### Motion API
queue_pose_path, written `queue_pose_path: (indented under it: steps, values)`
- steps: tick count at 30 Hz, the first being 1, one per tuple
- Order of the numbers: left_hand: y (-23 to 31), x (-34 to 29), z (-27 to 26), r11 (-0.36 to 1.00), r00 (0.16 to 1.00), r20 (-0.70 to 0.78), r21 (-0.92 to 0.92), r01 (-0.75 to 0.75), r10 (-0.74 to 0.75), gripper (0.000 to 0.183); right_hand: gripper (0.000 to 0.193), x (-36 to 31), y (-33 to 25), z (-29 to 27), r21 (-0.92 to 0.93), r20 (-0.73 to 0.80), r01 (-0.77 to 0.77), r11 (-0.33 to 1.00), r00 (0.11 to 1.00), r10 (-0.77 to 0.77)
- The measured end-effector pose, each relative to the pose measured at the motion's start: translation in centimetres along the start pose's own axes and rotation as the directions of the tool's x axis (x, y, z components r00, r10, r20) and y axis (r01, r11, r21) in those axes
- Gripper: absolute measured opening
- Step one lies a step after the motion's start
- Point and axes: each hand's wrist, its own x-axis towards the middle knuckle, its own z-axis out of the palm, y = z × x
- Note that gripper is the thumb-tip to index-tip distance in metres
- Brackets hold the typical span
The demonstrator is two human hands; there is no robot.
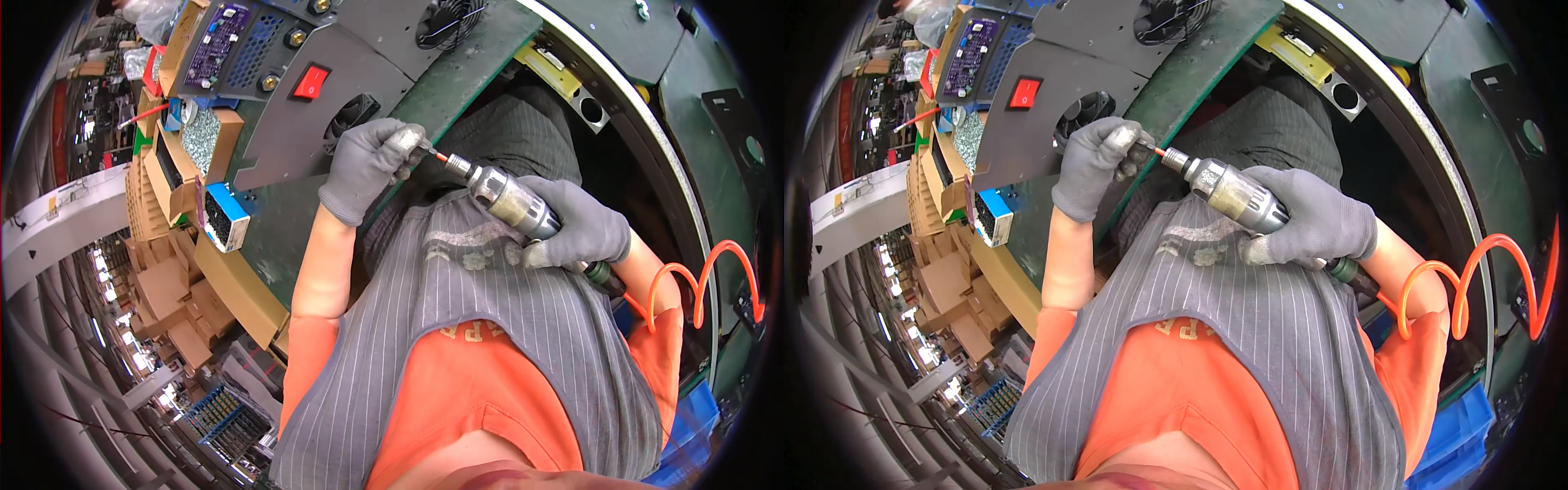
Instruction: The person uses a pneumatic screwdriver to fasten screws into a metal chassis containing electronic components and cooling fans. They handle the device, repositioning it on the workbench to access different screw holes and secure the casing.
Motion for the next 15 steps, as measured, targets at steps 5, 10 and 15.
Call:
queue_pose_path:
  steps: [5, 10, 15]
  values:
    - [0.5, 0.4, 1.7, 0.964, 0.993, 0.049, -0.250, -0.091, 0.107, 0.044, 0.072, -0.1, 0.0, -1.0, 0.022, -0.087, 0.106, 0.994, 0.991, -0.104]
    - [-0.2, 2.1, 5.0, 0.903, 0.980, 0.041, -0.398, -0.164, 0.196, 0.069, 0.086, 0.2, -4.2, -3.1, -0.058, -0.315, 0.277, 0.959, 0.907, -0.280]
    - [0.4, 4.5, 6.6, 0.886, 0.967, -0.025, -0.396, -0.243, 0.254, 0.091, 0.086, 5.7, -8.4, -5.4, -0.239, -0.580, 0.614, 0.752, 0.531, -0.618]
